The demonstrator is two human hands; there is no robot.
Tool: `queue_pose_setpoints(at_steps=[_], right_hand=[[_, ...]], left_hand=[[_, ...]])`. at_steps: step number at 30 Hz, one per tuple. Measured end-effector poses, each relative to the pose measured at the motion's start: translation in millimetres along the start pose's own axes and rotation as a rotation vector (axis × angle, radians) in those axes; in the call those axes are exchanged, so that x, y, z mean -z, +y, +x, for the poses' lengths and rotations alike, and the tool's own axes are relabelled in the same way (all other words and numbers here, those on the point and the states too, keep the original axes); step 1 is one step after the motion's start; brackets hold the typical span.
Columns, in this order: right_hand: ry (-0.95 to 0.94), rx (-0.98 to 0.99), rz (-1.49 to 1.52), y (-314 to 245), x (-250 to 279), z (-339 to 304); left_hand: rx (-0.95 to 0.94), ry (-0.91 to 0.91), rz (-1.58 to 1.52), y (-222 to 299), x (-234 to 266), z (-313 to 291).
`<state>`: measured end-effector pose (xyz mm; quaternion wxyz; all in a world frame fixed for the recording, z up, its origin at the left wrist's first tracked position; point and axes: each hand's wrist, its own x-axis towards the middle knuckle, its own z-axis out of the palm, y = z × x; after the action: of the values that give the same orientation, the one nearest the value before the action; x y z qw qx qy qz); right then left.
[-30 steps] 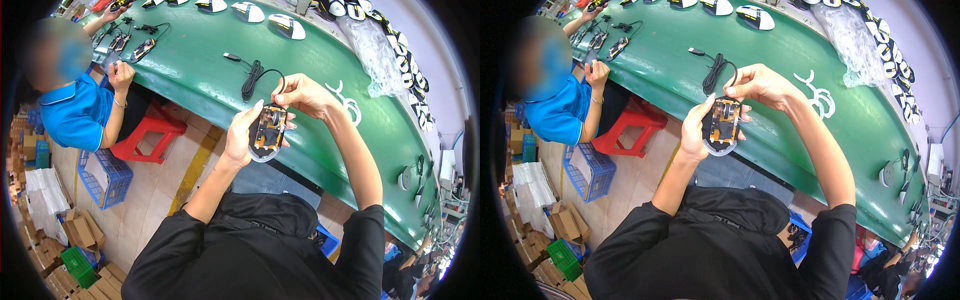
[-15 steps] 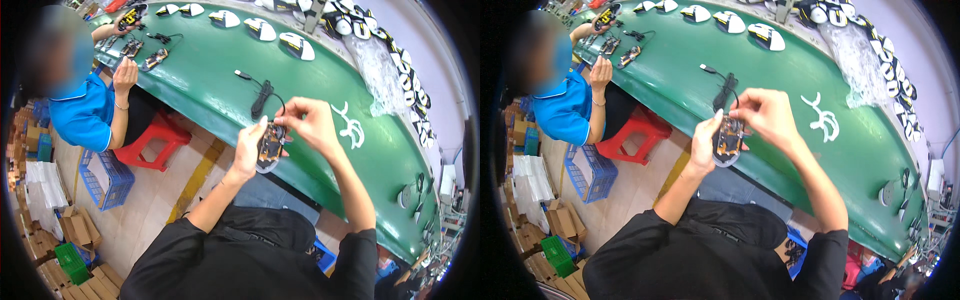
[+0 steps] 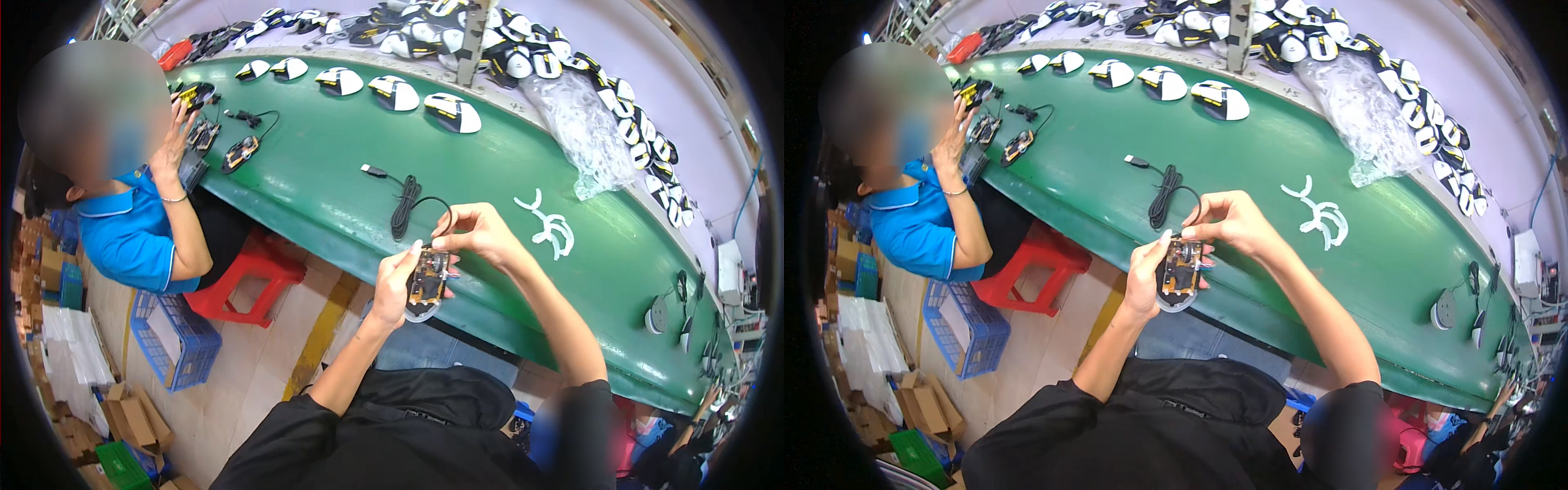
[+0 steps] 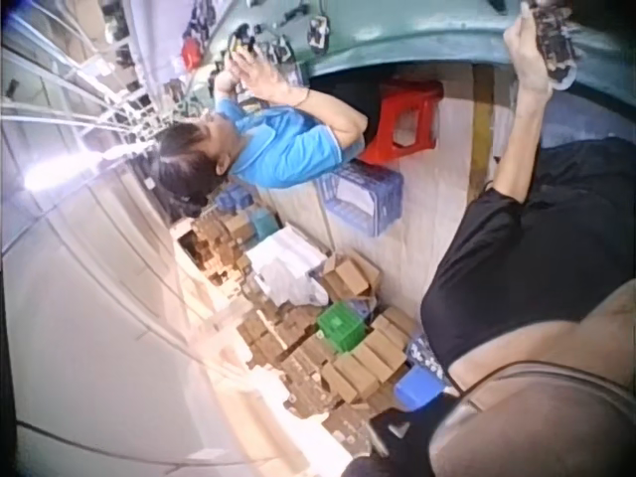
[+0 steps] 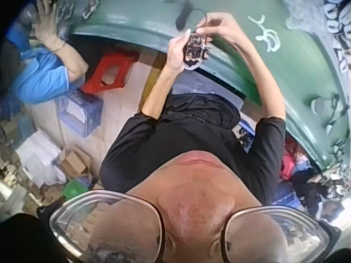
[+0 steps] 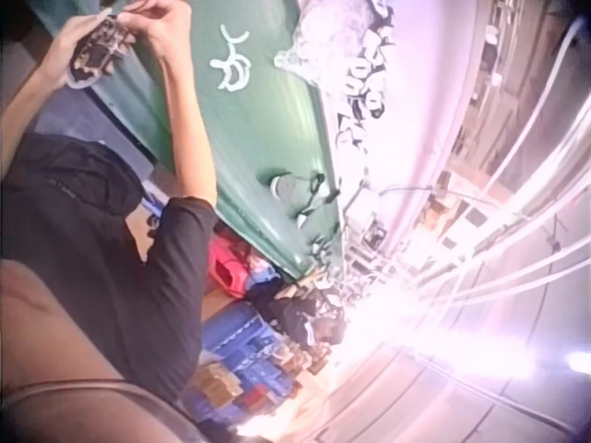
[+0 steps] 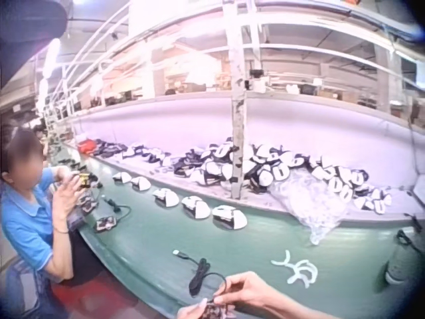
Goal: The person assembles computer mice by attaching curved light guides and internal components to the mouse bases, snapping the upper covers onto the bases, and sliding the assembled mice down the conveyor line by hand.
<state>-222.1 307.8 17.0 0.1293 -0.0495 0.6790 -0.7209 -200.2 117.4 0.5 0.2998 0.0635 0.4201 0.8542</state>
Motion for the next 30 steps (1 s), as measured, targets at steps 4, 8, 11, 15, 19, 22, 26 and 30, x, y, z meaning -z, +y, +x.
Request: queue_pose_setpoints(at_steps=[4,8,11,15,19,22,26,30], right_hand=[[0.11,0.003,0.042,0,-13,-10],[0.382,0.264,-0.067,-14,-21,-21],[0.347,0.37,-0.543,-24,-21,-46],[0.35,0.428,-0.682,-19,-27,-54],[0.301,0.404,-0.611,-18,-34,-55],[0.321,0.33,-0.334,1,-46,-53],[0.666,0.407,-0.481,-3,-89,-52],[0.575,0.423,-0.548,-9,-75,-59]], left_hand=[[0.039,0.012,-0.011,-2,6,6],[0.022,0.111,-0.123,16,-6,13],[0.01,0.038,-0.188,14,0,17],[0.05,-0.002,-0.267,10,5,14],[0.01,0.047,-0.177,10,2,7],[-0.057,0.07,-0.093,7,-5,4],[-0.257,0.179,0.134,6,-18,3],[-0.18,0.163,0.012,9,-13,9]])
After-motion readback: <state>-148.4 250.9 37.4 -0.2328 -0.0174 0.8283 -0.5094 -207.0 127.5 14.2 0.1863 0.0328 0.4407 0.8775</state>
